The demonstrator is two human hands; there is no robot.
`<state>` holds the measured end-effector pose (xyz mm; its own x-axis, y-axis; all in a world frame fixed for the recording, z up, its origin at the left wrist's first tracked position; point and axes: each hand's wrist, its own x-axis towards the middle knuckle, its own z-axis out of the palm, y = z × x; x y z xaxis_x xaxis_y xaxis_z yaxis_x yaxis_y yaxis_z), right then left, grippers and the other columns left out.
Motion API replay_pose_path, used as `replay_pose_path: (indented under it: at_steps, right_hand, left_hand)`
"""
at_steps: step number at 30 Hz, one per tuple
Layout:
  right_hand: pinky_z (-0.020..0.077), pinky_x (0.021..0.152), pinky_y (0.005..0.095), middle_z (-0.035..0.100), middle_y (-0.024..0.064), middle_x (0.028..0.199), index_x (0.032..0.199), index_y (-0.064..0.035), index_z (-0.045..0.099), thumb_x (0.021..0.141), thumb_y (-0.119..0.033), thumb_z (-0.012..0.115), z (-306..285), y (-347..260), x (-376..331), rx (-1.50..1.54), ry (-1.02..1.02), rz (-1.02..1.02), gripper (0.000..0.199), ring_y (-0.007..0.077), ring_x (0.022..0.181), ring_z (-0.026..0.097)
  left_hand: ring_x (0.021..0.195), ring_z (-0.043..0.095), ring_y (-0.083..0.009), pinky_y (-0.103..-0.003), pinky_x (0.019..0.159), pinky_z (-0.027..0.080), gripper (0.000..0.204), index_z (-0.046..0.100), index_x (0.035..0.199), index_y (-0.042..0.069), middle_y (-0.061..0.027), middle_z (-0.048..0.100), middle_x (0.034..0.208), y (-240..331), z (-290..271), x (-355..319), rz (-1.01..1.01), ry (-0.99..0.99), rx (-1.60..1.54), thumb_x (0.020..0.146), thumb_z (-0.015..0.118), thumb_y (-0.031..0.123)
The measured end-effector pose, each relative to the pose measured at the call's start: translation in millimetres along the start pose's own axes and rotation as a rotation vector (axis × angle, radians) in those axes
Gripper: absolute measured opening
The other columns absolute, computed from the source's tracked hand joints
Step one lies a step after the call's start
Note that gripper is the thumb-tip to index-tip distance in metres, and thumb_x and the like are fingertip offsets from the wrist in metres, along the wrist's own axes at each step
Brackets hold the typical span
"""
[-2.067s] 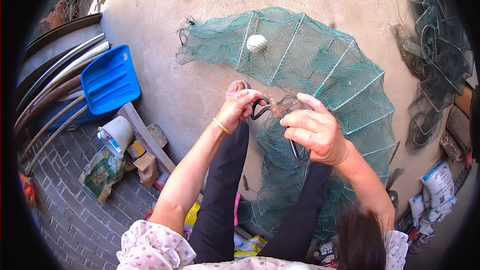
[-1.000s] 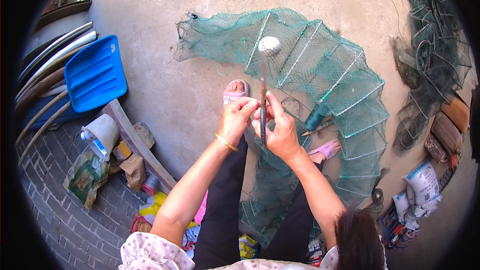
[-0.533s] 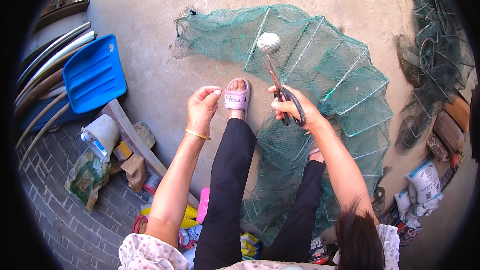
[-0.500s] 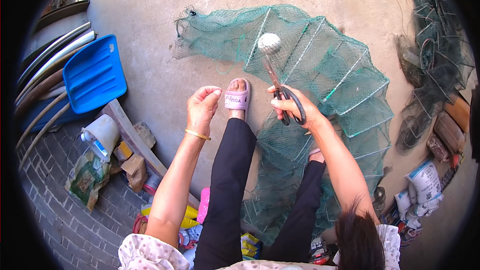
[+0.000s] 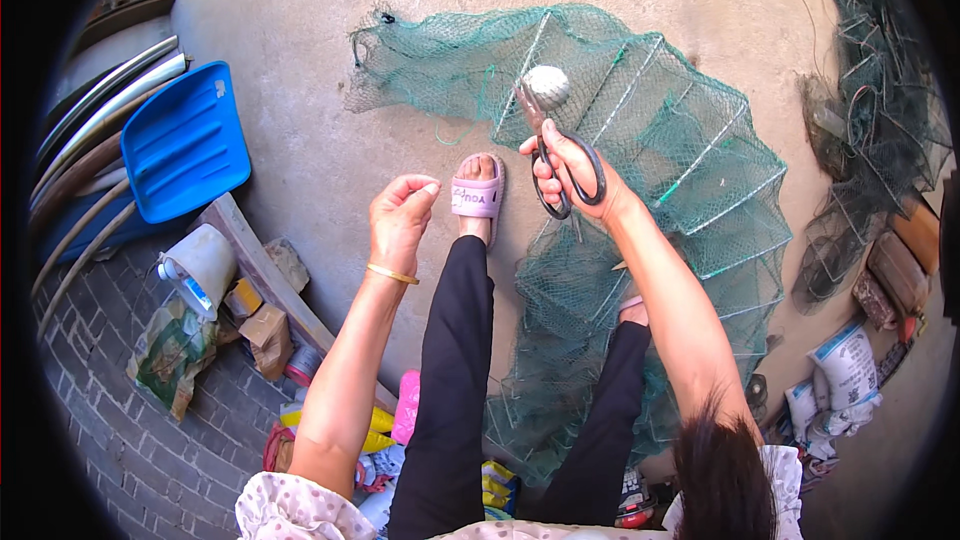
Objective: Assembling a foldable green mesh fishing net by attaching a float and threading the structure.
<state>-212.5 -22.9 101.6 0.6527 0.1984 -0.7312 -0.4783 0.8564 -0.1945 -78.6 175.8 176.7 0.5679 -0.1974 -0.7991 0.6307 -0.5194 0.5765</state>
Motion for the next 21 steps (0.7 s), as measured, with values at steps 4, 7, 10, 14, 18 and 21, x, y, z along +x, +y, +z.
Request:
replay_pose_path:
  at_steps: [4,7,10,14,18,21]
  right_hand:
    - [0.0352,0.045,0.0225,0.043,-0.0016,0.065,0.101,-0.0034,0.048,0.092,-0.053,0.045,-2.6,-4.5,5.6,0.037,-0.019,-0.004,0.051,0.008,0.049,0.041]
    - [0.0346,0.044,0.0224,0.043,-0.0022,0.065,0.1,-0.0045,0.048,0.091,-0.054,0.045,-2.5,-4.9,10.1,0.027,-0.044,0.005,0.051,0.0069,0.049,0.04]
    - [0.0325,0.042,0.0219,0.042,-0.0032,0.063,0.098,-0.0052,0.049,0.091,-0.054,0.046,-1.9,-6.4,10.7,0.043,-0.044,0.032,0.05,0.0057,0.046,0.037]
    - [0.0288,0.038,0.0209,0.039,-0.0046,0.061,0.095,-0.0054,0.051,0.092,-0.051,0.047,5.3,-3.9,9.0,-0.013,-0.007,0.046,0.046,0.0042,0.043,0.035]
    - [0.0297,0.038,0.0205,0.04,-0.0042,0.06,0.092,-0.0062,0.052,0.092,-0.046,0.051,21.1,16.1,-3.0,-0.337,0.073,-0.01,0.04,0.0035,0.044,0.037]
    - [0.0449,0.059,0.0295,0.055,0.0084,0.075,0.103,-0.0024,0.055,0.079,-0.044,0.067,-0.6,63.6,1.1,-0.777,0.22,-0.05,0.05,0.0162,0.067,0.055]
  left_hand:
    - [0.047,0.034,0.0012,-0.017,0.042,0.023,0.003,0.063,0.087,0.01,0.0117,0.045,0.06,-1.2,-0.1,-0.8,-0.001,-0.009,0.01,0.086,0.061,0.011]
    - [0.047,0.033,0.001,-0.017,0.042,0.023,0.003,0.063,0.087,0.01,0.0118,0.044,0.06,-1.0,-2.1,-1.8,0.003,-0.006,0.0,0.086,0.061,0.011]
    - [0.047,0.033,0.0011,-0.017,0.041,0.022,0.002,0.063,0.087,0.01,0.0119,0.044,0.06,-0.9,-3.7,-1.5,0.008,0.015,0.003,0.085,0.061,0.011]
    - [0.052,0.038,0.0001,-0.017,0.046,0.028,0.003,0.064,0.086,0.007,0.0096,0.049,0.064,5.0,-13.9,-1.1,0.005,0.02,-0.036,0.084,0.062,0.008]
    - [0.047,0.033,-0.0001,-0.018,0.042,0.022,0.003,0.063,0.087,0.009,0.01,0.044,0.059,-1.1,-34.1,-3.7,-0.033,0.108,-0.041,0.085,0.061,0.011]
    - [0.044,0.031,-0.001,-0.019,0.04,0.02,0.004,0.061,0.089,0.01,0.0092,0.041,0.055,-4.7,-45.3,-10.8,-0.06,0.146,-0.092,0.087,0.06,0.013]
